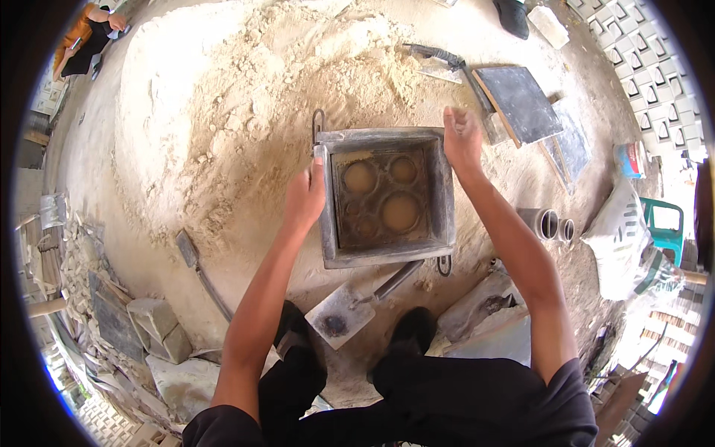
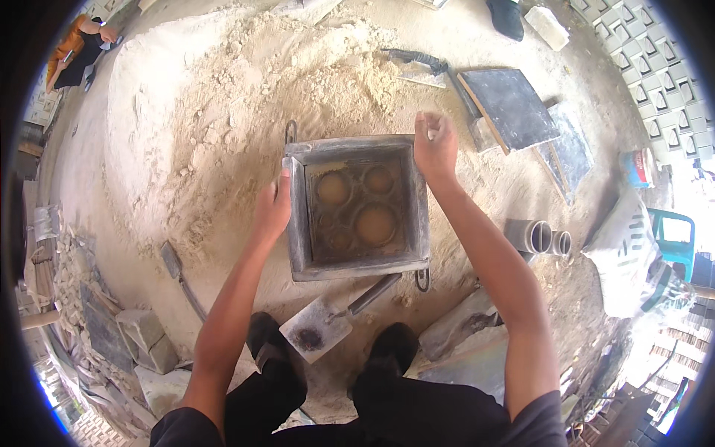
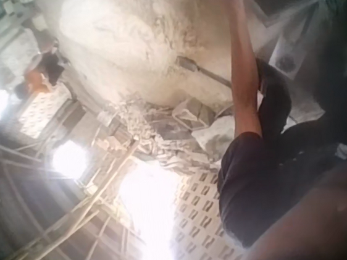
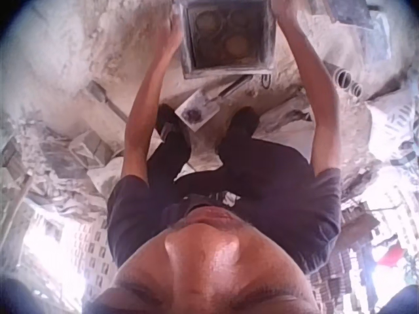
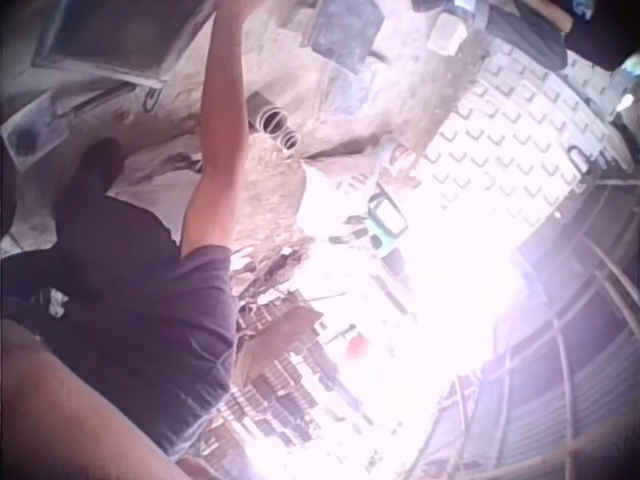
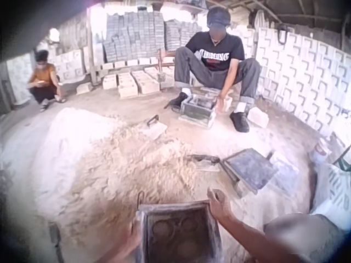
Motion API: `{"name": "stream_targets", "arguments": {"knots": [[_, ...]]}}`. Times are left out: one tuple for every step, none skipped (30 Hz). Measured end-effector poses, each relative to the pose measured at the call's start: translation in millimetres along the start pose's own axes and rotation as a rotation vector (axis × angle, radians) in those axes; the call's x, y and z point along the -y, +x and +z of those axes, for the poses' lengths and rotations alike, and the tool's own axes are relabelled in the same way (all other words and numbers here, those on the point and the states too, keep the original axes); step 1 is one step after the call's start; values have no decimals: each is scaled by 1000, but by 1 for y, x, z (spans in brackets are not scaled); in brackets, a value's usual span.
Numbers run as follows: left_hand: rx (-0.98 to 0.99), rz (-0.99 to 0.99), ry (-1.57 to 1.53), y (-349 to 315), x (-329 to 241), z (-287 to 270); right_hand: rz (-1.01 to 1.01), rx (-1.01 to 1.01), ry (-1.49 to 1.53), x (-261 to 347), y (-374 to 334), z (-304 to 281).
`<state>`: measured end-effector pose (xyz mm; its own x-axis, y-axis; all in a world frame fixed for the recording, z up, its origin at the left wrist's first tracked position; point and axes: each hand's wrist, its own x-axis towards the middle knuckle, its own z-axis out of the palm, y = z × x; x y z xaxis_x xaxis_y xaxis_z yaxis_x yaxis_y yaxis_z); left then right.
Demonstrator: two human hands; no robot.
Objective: The person cleans sand and debris from a metal block mold, removes the internal components, and then wipes down a flat metal plate.
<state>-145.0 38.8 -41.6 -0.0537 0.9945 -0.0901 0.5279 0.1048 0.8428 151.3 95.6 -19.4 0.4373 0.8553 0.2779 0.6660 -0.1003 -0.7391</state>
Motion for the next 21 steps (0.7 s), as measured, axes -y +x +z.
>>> {"name": "stream_targets", "arguments": {"knots": [[-13, -5, -8, -4, 3, -5, -142, 117, 91, 21, -8, -4], [-23, -13, -19, -9, 7, -7, -281, 233, 179, 43, -18, -15], [-12, -51, -67, -10, 7, 0, -421, 338, 246, 56, -26, -28], [-14, -94, -100, -13, 9, 1, -454, 504, 206, 68, -38, -27], [-9, -140, -136, -17, 9, 5, -349, 838, 59, 71, -48, -25], [-41, -151, -157, -21, 8, 9, -435, 863, -156, 61, -63, -17], [-68, -153, -186, -21, -2, 15, -517, 872, -383, 45, -74, -11], [-103, -159, -205, -22, -6, 17, -562, 889, -481, 33, -80, -6], [-101, -144, -213, -22, -5, 18, -608, 903, -579, 20, -84, -5], [-105, -130, -215, -22, -2, 17, -658, 918, -670, 17, -87, -2], [-107, -116, -218, -22, 2, 15, -708, 920, -694, 15, -91, -1], [-114, -107, -241, -23, 5, 15, -758, 921, -718, 13, -97, -1], [-123, -99, -267, -24, 6, 17, -776, 939, -739, 14, -100, 0], [-133, -90, -292, -25, 8, 17, -795, 954, -759, 16, -101, 1], [-114, -113, -297, -25, 10, 14, -776, 986, -775, 18, -103, 4], [-87, -136, -307, -25, 10, 13, -750, 1018, -797, 21, -103, 4], [-60, -158, -316, -24, 10, 13, -701, 1018, -763, 24, -104, 4], [-75, -136, -317, -25, 10, 13, -652, 1017, -728, 27, -105, 4], [-90, -113, -318, -25, 9, 14, -602, 1016, -693, 29, -106, 4], [-103, -90, -320, -25, 8, 15, -599, 1023, -698, 30, -106, 5], [-104, -96, -340, -25, 7, 15, -596, 1029, -702, 30, -105, 6]]}}
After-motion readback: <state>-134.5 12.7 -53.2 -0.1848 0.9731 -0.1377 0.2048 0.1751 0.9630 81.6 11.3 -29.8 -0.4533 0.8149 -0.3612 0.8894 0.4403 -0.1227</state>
